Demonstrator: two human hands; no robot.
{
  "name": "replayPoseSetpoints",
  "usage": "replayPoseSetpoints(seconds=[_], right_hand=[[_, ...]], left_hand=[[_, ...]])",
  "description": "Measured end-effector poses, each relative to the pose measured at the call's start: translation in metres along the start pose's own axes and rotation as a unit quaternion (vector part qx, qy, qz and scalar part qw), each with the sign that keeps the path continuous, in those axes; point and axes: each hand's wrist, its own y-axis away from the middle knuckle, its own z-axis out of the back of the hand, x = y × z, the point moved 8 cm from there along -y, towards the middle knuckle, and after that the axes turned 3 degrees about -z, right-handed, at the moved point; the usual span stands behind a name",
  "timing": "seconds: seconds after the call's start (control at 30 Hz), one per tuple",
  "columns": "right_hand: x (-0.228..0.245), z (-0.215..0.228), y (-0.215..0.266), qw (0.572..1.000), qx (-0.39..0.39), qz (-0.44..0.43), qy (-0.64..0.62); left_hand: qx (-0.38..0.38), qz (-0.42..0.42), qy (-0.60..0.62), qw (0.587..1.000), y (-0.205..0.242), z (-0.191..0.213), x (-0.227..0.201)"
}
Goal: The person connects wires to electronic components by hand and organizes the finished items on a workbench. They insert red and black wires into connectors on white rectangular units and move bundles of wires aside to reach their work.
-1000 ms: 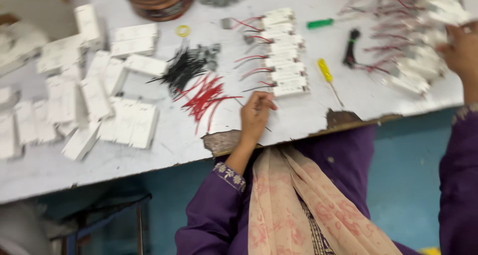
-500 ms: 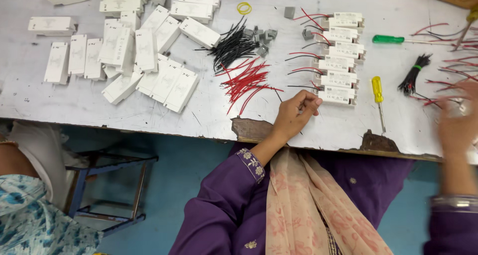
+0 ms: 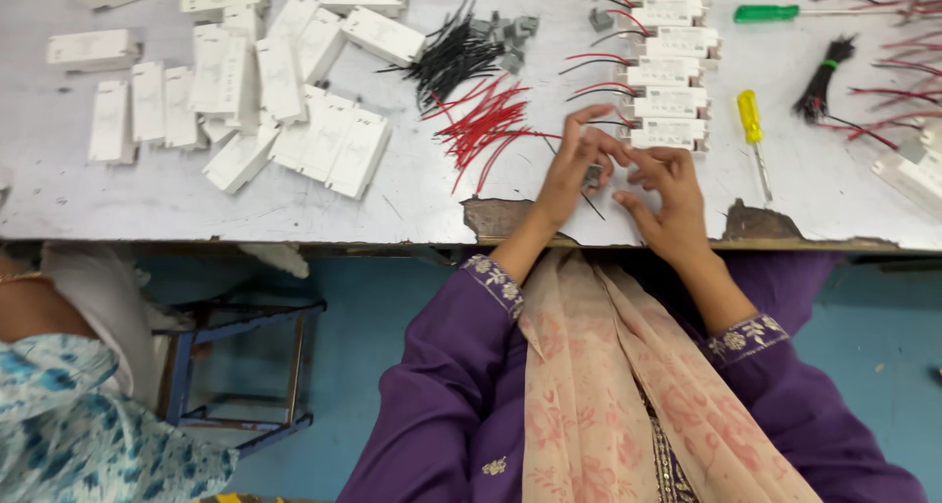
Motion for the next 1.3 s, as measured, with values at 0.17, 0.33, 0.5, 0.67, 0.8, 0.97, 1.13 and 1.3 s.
replayPoseSetpoints(seconds=[0.17,0.33,0.5,0.67,0.8,0.97,1.13,1.3], right_hand=[[0.016,-0.018,-0.002,0.999,-0.015,0.037,0.017],[0.016,-0.022,-0.003,0.999,-0.023,0.019,0.026],[0.002,-0.013,-0.001,0.995,-0.059,-0.048,-0.071],[-0.023,-0.005,0.004,0.969,-0.075,-0.079,-0.224],[-0.070,-0.007,0.014,0.905,-0.073,-0.137,-0.397],[-0.097,-0.005,0.027,0.862,-0.118,-0.168,-0.464],[-0.079,0.000,0.024,0.848,-0.132,-0.179,-0.482],[-0.104,-0.004,0.024,0.813,-0.155,-0.213,-0.519]], left_hand=[[0.029,0.003,0.054,0.998,0.003,-0.003,-0.001],[0.050,0.014,0.017,0.998,0.006,-0.004,0.006],[0.020,-0.018,-0.042,0.999,0.003,-0.005,0.014],[-0.042,-0.040,-0.230,0.971,0.014,-0.006,-0.005],[-0.023,-0.029,-0.259,0.965,0.016,-0.020,-0.016],[0.022,0.000,-0.325,0.946,0.024,-0.037,-0.029],[0.036,0.014,-0.328,0.944,0.020,-0.043,-0.039],[0.068,0.005,-0.346,0.936,0.020,-0.048,-0.040]])
